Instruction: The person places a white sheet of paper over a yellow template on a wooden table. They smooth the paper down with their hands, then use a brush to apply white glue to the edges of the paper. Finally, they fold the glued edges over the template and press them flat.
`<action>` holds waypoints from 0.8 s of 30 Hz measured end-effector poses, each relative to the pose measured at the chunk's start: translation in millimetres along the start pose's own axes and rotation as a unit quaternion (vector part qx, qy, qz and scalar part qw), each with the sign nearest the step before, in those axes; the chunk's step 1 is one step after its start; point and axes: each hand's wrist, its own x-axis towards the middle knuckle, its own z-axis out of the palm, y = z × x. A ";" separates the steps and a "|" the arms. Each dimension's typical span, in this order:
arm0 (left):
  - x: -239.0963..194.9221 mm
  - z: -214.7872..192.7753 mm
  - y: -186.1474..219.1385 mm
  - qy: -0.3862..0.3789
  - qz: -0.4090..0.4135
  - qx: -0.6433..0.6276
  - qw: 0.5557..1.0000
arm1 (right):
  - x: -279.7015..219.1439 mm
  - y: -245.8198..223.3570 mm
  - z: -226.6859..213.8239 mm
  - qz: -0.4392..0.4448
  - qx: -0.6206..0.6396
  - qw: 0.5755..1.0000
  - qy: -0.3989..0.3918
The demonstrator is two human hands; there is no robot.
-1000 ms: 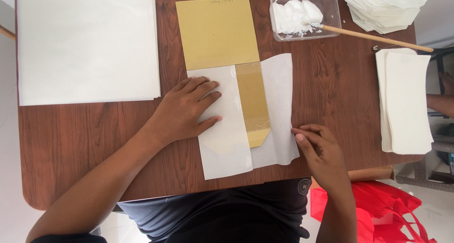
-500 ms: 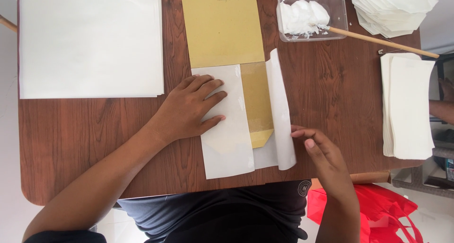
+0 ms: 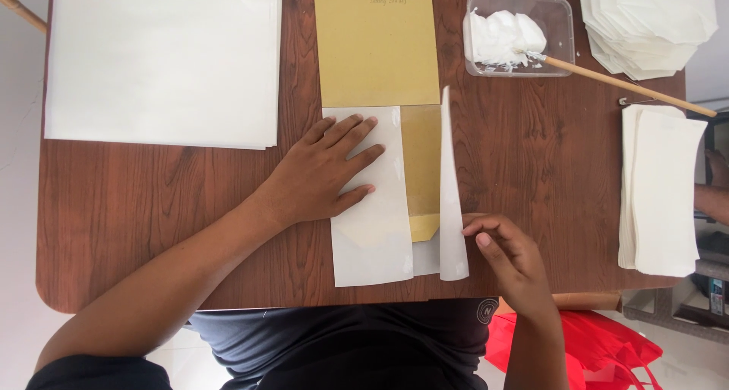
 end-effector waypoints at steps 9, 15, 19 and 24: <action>6.1 -2.0 -0.8 -0.032 -0.013 -0.015 0.999 | 19.6 -14.3 8.9 -0.038 -0.030 0.999 -0.023; 10.4 5.4 -5.1 -0.006 -0.004 0.003 1.000 | 14.3 -8.7 11.7 -0.093 -0.098 0.991 0.024; 9.0 9.1 -9.9 0.124 0.043 0.029 0.991 | -21.0 8.3 17.4 -0.161 -0.218 0.959 0.080; 8.2 4.4 -10.1 0.109 0.045 0.027 0.993 | -52.4 33.5 37.9 -0.190 -0.287 0.930 0.127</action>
